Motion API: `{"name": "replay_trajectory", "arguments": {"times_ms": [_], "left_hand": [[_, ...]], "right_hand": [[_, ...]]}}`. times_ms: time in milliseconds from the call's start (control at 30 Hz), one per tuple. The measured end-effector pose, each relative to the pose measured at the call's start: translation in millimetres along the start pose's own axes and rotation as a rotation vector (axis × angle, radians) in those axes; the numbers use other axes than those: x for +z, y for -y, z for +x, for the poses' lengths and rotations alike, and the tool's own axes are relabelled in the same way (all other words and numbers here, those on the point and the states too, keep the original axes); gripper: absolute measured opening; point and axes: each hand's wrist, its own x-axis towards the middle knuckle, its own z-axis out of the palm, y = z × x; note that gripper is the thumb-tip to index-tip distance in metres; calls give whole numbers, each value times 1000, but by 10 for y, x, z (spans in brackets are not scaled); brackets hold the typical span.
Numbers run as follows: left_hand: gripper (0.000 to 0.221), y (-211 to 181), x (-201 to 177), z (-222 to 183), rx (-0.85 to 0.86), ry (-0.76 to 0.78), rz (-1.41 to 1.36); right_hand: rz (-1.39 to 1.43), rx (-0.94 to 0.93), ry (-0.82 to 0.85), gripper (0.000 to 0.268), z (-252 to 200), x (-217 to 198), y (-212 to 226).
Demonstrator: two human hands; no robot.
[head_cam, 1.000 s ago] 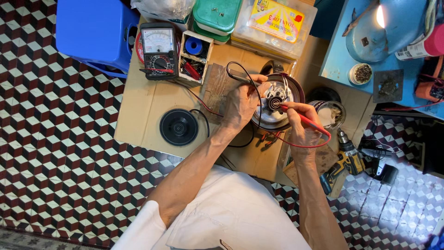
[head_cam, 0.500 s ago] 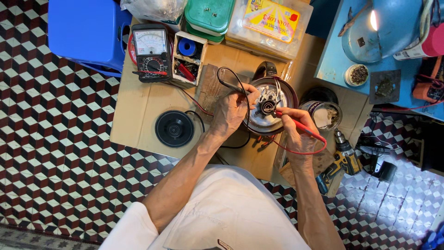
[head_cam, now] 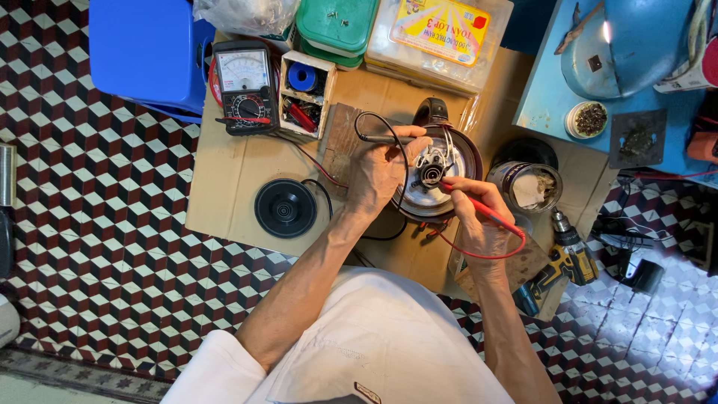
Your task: The person tests the internal components of a disassembled electric kettle using a multimeter, then uses a cordless drill to remove screws from the kettle's base. They remove the base cover and continue testing the electrical connections with the multimeter probes.
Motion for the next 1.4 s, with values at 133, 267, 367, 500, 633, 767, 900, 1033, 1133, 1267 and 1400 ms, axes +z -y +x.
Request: {"name": "replay_trajectory", "arguments": {"times_ms": [133,267,367,500,633,767,900,1033,1133,1267,1400], "left_hand": [[21,-16,73,18,74,-40,202],[22,-30,94,75,41,-5,279],[25,-56,108,99,-56,23,356],[26,-83,120,113,-81,16,337],[28,-72,123,133,-97,16,358],[28,-44,115,133,-62,5,397],[28,-3,97,127,-51,1,406],[26,15,98,123,-16,5,438],[25,14,110,112,6,8,430],[24,-12,111,105,26,-13,439],[23,-31,96,106,-85,29,374]], "right_hand": [[9,-7,23,12,-13,-15,11],[-10,-25,12,13,-15,-7,15],[-39,-40,-1,12,-9,-11,9],[-45,-60,19,12,-10,-28,-10],[-59,-72,31,13,-17,-46,-22],[70,-58,5,13,-37,-23,-16],[60,-57,-62,11,-110,6,-10],[25,-76,-130,11,-129,31,-44],[-43,-142,-183,14,-97,24,-106],[46,-143,-242,13,-104,37,-209],[182,-105,-243,17,-131,70,-302]]}}
